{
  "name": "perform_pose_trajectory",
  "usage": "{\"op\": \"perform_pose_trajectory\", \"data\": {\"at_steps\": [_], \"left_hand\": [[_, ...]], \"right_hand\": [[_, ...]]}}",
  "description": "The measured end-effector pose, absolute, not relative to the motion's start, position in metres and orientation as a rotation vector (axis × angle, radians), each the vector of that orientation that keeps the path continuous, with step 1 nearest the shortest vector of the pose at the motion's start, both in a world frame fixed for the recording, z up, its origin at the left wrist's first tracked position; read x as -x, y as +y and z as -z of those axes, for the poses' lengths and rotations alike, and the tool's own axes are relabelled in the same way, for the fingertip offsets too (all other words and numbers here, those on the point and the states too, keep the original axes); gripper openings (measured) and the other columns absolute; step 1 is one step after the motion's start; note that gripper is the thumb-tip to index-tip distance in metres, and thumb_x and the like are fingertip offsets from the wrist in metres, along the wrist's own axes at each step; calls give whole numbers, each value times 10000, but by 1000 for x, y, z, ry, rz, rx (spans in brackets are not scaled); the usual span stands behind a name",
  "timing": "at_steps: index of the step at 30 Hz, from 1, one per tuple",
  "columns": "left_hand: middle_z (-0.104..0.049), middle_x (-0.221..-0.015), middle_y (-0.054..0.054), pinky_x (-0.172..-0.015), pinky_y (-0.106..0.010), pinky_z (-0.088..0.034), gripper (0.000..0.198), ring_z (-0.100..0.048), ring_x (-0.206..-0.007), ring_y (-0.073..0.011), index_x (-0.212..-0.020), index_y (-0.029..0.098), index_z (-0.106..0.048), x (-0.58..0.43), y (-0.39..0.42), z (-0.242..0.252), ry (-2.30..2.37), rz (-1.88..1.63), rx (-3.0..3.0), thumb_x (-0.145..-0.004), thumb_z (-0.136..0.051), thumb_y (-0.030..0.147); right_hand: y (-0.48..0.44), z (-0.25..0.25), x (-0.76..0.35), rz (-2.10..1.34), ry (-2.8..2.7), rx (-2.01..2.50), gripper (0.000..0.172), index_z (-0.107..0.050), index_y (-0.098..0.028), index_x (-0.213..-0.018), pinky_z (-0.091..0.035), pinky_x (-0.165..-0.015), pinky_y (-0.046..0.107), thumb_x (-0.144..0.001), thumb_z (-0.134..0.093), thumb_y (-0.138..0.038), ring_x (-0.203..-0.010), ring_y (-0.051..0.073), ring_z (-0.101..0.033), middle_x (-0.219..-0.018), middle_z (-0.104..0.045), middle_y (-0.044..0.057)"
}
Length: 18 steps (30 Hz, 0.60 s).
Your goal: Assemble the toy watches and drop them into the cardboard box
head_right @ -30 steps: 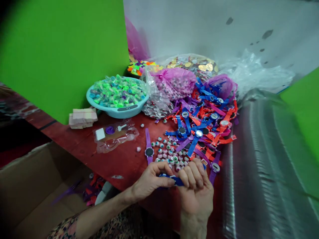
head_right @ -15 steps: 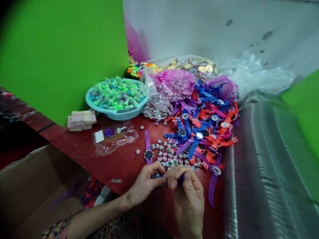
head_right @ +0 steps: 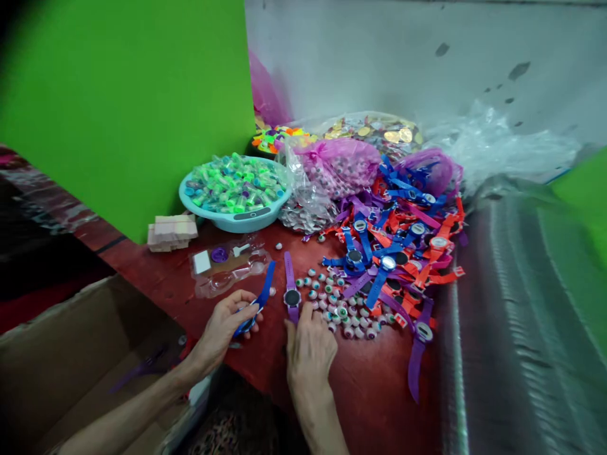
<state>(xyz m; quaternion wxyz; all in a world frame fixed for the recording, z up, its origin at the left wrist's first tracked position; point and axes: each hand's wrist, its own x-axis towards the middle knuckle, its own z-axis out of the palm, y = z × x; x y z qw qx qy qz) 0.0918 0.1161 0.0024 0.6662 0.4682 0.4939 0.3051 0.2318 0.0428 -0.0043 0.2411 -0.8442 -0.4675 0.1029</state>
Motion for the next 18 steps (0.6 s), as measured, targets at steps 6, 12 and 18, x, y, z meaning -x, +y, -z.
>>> {"op": "perform_pose_trajectory", "data": {"at_steps": [6, 12, 18], "left_hand": [[-626, -731, -16, -489, -201, -436, 340, -563, -522, -99, -1031, 126, -538, -98, 102, 4, 1013, -611, -1043, -783, -552, 359], [-670, -783, -31, -754, -321, -464, 182, -600, -743, -176, -917, 164, -663, -90, 103, 5, 951, -456, -1496, -770, -562, 202], [-576, -1246, -114, -944, -460, -378, 225, -419, -1162, -304, -865, 166, -684, -87, 111, -12, 841, -510, -2387, -841, -468, 106]], "right_hand": [[36, 10, -230, -386, -1246, 2337, 309, -589, -160, -1160, -366, -541, 279, -873, -505, -239, -596, 215, -616, -678, -654, 56], [23, 1, -236, -662, -667, 1663, 468, -579, -159, -1140, -414, -545, 222, -771, -642, -442, -548, 116, -509, -621, -548, -44], [20, -14, -214, -540, -486, 1492, 448, -635, -139, -1030, -447, -533, 189, -680, -744, -396, -551, 92, -529, -630, -560, -36]]}}
